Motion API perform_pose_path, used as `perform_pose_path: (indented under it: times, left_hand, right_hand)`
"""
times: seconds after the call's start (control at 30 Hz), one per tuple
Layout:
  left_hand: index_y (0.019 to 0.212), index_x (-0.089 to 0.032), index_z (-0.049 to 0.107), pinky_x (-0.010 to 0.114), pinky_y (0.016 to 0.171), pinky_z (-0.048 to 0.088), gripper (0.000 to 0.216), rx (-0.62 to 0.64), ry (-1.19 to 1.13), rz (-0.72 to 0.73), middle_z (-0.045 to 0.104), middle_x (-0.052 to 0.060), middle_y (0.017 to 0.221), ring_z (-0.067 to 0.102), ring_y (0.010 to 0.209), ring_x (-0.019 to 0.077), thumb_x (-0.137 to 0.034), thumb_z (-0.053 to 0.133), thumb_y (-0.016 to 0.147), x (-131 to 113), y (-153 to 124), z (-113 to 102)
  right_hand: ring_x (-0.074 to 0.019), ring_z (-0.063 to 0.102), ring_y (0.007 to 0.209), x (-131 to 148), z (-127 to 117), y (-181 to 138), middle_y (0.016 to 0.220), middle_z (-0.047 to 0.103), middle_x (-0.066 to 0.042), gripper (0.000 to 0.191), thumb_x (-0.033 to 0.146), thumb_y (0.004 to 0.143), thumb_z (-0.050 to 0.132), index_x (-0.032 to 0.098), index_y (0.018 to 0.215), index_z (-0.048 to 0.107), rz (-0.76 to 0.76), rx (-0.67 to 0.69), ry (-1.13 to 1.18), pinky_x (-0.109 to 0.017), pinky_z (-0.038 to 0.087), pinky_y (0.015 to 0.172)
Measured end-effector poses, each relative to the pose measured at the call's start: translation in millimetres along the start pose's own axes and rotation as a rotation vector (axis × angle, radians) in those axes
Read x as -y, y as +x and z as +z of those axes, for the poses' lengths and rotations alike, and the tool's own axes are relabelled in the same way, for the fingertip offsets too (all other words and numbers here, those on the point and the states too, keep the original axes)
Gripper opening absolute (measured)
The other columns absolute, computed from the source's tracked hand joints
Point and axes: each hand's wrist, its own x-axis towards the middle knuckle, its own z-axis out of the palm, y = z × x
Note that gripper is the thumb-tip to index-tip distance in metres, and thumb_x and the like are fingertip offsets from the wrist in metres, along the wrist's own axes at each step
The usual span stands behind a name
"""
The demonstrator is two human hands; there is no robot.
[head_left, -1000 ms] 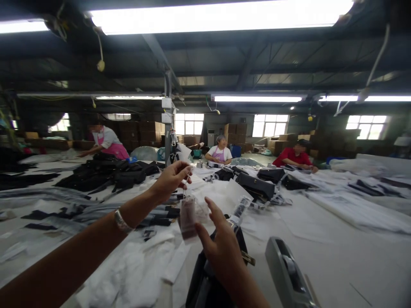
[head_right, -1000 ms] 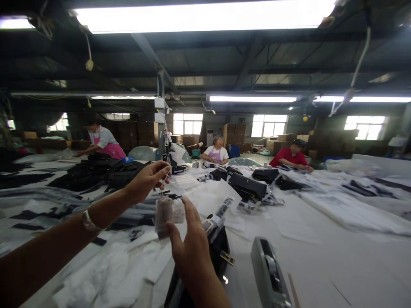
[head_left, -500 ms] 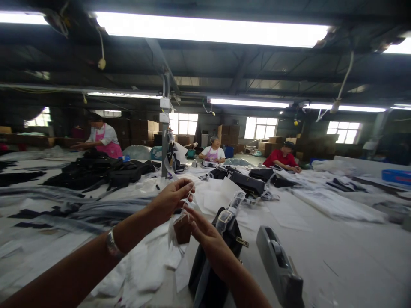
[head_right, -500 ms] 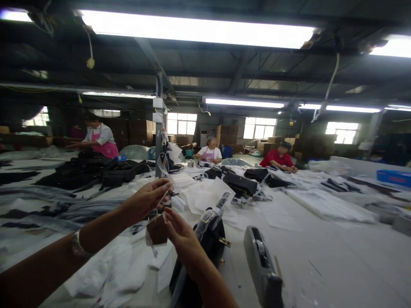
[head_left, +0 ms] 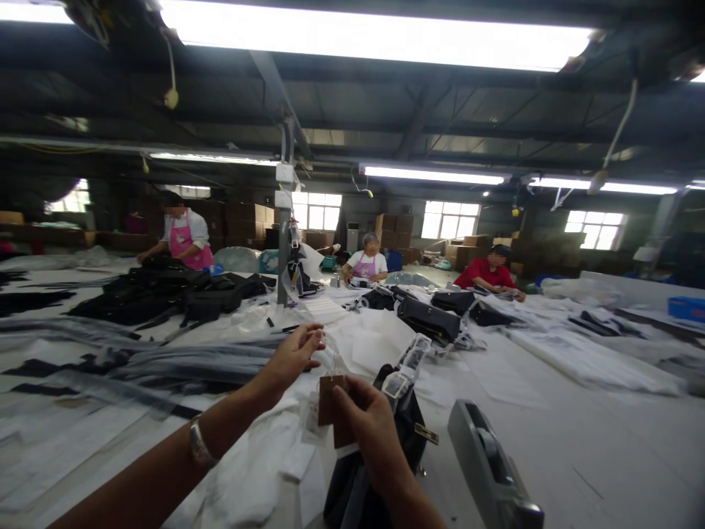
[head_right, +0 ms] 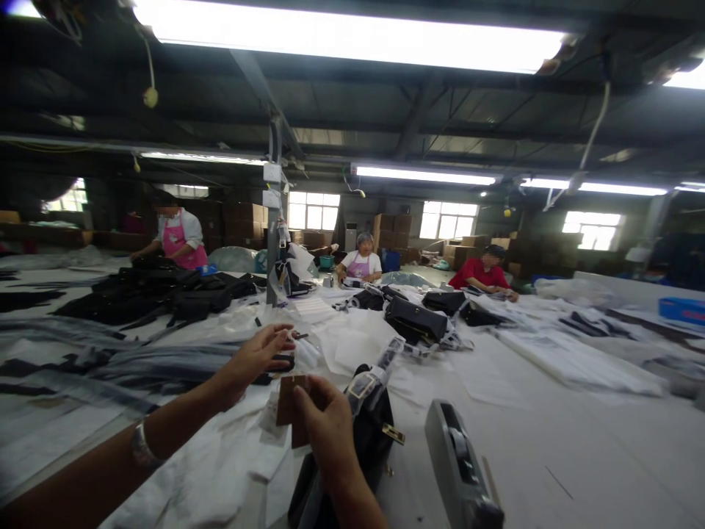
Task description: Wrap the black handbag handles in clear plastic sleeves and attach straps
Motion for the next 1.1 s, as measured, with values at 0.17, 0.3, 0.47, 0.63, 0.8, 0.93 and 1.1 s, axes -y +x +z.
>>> perform_pose_path:
  times: [0.17,0.3,0.47,0.63,0.8,0.93,1.1]
  left_hand:
    - [0.089,-0.016,0.066,0.034,0.080,0.047,0.043,0.019,0.177,0.068,0.065,0.005,0.089,0.060,0.089,0.0235,-0.058,0.060,0.082,23,-7,-19]
    - [0.077,-0.014,0.071,0.030,0.078,0.044,0.037,0.289,0.201,0.028,0.067,0.004,0.080,0.060,0.082,0.0211,-0.051,0.066,0.081,26,-17,-19]
    - [0.074,-0.014,0.071,0.029,0.073,0.043,0.037,0.236,0.225,0.018,0.067,0.004,0.075,0.058,0.077,0.0200,-0.050,0.064,0.083,21,-14,-18]
    - [0.070,-0.015,0.065,0.028,0.073,0.044,0.040,0.170,0.050,-0.095,0.062,0.002,0.074,0.056,0.074,0.0176,-0.054,0.066,0.080,20,-5,-23]
    - [0.075,-0.016,0.062,0.025,0.064,0.042,0.040,0.217,-0.021,-0.162,0.059,0.000,0.073,0.053,0.066,0.0142,-0.056,0.062,0.082,24,1,-29]
    - [0.075,-0.015,0.063,0.023,0.063,0.039,0.040,0.244,-0.009,-0.126,0.060,0.001,0.073,0.051,0.066,0.0137,-0.055,0.063,0.082,24,4,-35]
    - [0.089,-0.015,0.066,0.022,0.050,0.030,0.033,0.308,0.208,-0.037,0.065,0.002,0.073,0.047,0.055,0.0116,-0.047,0.069,0.079,25,7,-40]
  right_hand:
    - [-0.0268,0.069,0.080,-8,-7,8,0.085,0.075,-0.008,0.054,0.048,0.071,0.078,0.016,0.113,0.068,-0.047,-0.076,-0.183,-0.038,0.055,0.073]
    - [-0.0237,0.067,0.074,-5,-6,4,0.079,0.072,-0.005,0.041,0.039,0.079,0.070,0.018,0.114,0.067,-0.090,-0.029,-0.309,-0.034,0.053,0.068]
    - [-0.0229,0.069,0.076,5,-6,0,0.083,0.075,-0.005,0.031,0.029,0.081,0.065,0.020,0.111,0.068,-0.098,0.002,-0.434,-0.031,0.053,0.068]
    - [-0.0190,0.067,0.067,9,-13,-1,0.100,0.074,-0.007,0.038,0.027,0.079,0.064,0.021,0.117,0.066,-0.082,-0.025,-0.532,-0.031,0.053,0.063]
    - [-0.0181,0.066,0.067,12,-24,-1,0.093,0.073,-0.005,0.042,0.028,0.080,0.063,0.021,0.122,0.062,-0.038,0.051,-0.485,-0.028,0.053,0.059]
    - [-0.0203,0.068,0.073,18,-32,1,0.097,0.073,-0.006,0.040,0.033,0.086,0.056,0.021,0.124,0.061,-0.107,-0.074,-0.579,-0.031,0.055,0.067]
    - [-0.0246,0.069,0.096,26,-35,7,0.108,0.072,-0.007,0.037,0.023,0.089,0.050,0.024,0.124,0.063,-0.380,-0.196,-0.895,-0.036,0.052,0.085]
